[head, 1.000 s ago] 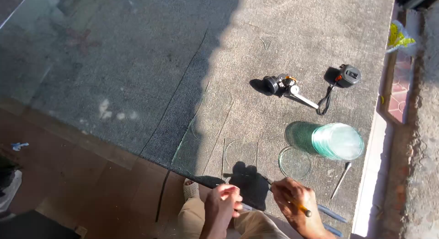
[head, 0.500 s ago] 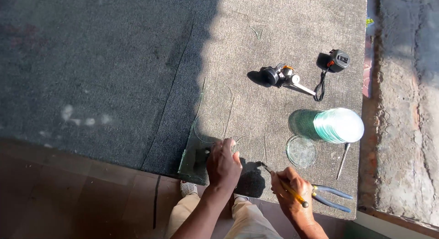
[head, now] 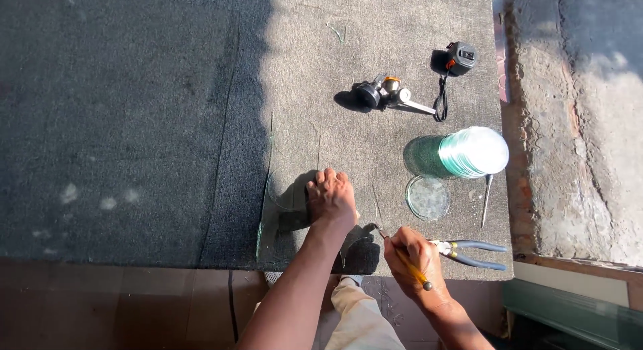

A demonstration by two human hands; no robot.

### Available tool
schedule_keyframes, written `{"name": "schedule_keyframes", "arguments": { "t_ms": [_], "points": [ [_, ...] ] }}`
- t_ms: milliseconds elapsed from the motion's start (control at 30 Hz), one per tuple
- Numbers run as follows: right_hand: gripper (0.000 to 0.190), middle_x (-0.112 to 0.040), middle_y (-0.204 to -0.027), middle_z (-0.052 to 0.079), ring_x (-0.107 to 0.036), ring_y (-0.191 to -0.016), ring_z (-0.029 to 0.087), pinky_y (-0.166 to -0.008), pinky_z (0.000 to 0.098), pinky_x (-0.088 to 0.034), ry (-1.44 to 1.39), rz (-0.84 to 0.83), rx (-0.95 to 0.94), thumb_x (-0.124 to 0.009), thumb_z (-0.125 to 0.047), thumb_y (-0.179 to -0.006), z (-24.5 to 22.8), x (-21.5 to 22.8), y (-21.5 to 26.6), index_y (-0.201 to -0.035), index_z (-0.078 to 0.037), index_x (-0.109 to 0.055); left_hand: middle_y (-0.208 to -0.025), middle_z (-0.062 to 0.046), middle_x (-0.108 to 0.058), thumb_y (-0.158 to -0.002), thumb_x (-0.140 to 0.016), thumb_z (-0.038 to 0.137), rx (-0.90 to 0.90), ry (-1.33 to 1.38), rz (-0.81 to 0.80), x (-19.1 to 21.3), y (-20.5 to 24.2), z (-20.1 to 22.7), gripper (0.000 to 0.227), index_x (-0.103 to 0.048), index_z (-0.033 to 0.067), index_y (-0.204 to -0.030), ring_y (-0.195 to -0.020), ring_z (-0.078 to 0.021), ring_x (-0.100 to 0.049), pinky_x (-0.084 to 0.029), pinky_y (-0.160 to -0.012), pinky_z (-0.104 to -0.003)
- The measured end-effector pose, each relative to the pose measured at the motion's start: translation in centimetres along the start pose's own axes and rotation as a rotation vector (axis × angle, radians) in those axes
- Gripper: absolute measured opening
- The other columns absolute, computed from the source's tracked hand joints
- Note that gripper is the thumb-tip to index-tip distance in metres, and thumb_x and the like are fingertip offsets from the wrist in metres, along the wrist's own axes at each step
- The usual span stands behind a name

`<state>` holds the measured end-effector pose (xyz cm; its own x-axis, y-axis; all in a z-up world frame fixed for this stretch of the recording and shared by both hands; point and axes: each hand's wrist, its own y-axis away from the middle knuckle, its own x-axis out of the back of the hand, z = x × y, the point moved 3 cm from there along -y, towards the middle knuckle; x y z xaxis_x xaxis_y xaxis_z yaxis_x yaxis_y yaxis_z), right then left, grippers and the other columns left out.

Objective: Scoring a circular shape on a glass sheet and breaking off the excess material using pliers

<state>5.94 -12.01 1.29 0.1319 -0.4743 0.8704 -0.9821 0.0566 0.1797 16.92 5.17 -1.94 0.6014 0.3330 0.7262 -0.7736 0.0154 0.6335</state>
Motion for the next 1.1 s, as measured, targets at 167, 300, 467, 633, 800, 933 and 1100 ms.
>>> {"name": "schedule_keyframes", "arguments": {
  "t_ms": [167, 300, 467, 633, 800, 933, 1100],
  "points": [
    [0.033, -0.058, -0.059, 0.006, -0.053, -0.056, 0.031, -0.059, 0.0423, -0.042, 0.008, -0.06, -0.068, -0.063, -0.031, -0.087, 1.2, 1.1, 1.2, -0.07, -0.012, -0.042, -0.144, -0.009, -0.046, -0.083, -0.086, 0.017, 0.036, -0.022, 0.09, 0.6, -0.2, 0.6, 0.065, -0.052, 0.0155, -0.139, -0.131, -0.0294, -0.043, -0.033, -0.113, -0.048],
    [0.019, -0.066, -0.065, 0.003, -0.054, -0.06, 0.016, -0.06, 0.0307, -0.05, -0.424, -0.163, -0.138, -0.074, -0.021, -0.086, 0.6, 5.3, 2.4, -0.083, -0.01, -0.059, -0.117, -0.004, -0.067, -0.077, -0.093, 0.032, 0.071, 0.169, -0.056, 1.6, 1.0, 0.3, 0.064, -0.054, 0.021, -0.126, -0.109, -0.0238, -0.062, -0.047, -0.093, -0.04],
    [0.022, -0.08, -0.086, 0.012, -0.069, -0.05, 0.019, -0.049, 0.0313, -0.066, -0.833, -0.045, -0.214, -0.074, -0.014, -0.087, 9.2, 5.9, 7.4, -0.095, 0.005, -0.081, -0.073, -0.005, -0.078, -0.081, -0.088, 0.016, 0.0, 0.636, -0.144, 3.0, 6.4, -2.1, 0.01, -0.078, 0.0135, -0.082, -0.069, -0.0106, -0.072, -0.054, -0.066, -0.03],
    [0.077, -0.058, -0.071, 0.044, -0.05, -0.062, 0.044, -0.056, 0.0507, -0.036, -1.187, 0.12, -0.759, -0.06, 0.004, -0.092, 8.0, 10.0, 14.9, -0.162, -0.019, -0.035, -0.077, -0.013, -0.077, -0.078, -0.071, 0.005, -0.143, 1.082, -0.473, 1.7, 9.6, -1.3, 0.003, -0.073, 0.0041, -0.08, -0.062, -0.0158, -0.069, -0.041, -0.058, -0.025],
    [0.036, -0.058, -0.076, 0.023, -0.053, -0.061, 0.027, -0.049, 0.032, -0.043, -1.719, 0.496, -0.723, -0.054, -0.015, -0.099, 9.7, 5.9, 24.4, -0.129, -0.001, -0.066, -0.079, -0.021, -0.078, -0.081, -0.07, -0.002, -0.16, 0.983, -0.653, -1.6, 12.0, 0.9, 0.004, -0.069, -0.0012, -0.085, -0.061, -0.0218, -0.072, -0.045, -0.059, -0.025],
    [0.033, -0.067, -0.07, 0.027, -0.064, -0.053, 0.031, -0.048, 0.0363, -0.053, -1.6, 0.567, -0.736, -0.055, -0.024, -0.105, 6.7, 5.9, 27.0, -0.113, 0.005, -0.068, -0.08, -0.026, -0.067, -0.073, -0.067, -0.02, -0.159, 1.001, -0.673, -1.9, 15.7, 3.6, 0.013, -0.062, -0.0068, -0.074, -0.066, -0.0261, -0.065, -0.057, -0.062, -0.031],
    [0.041, -0.051, -0.063, 0.017, -0.045, -0.048, 0.024, -0.041, 0.0332, -0.036, -1.59, 0.692, -0.863, -0.052, -0.025, -0.108, 7.3, 4.5, 28.9, -0.106, 0.008, -0.075, -0.082, -0.024, -0.079, -0.088, -0.079, 0.009, -0.254, 0.751, -0.707, -5.3, 16.9, 4.2, 0.016, -0.066, -0.0006, -0.084, -0.064, -0.0248, -0.072, -0.055, -0.068, -0.03]
  ]
}}
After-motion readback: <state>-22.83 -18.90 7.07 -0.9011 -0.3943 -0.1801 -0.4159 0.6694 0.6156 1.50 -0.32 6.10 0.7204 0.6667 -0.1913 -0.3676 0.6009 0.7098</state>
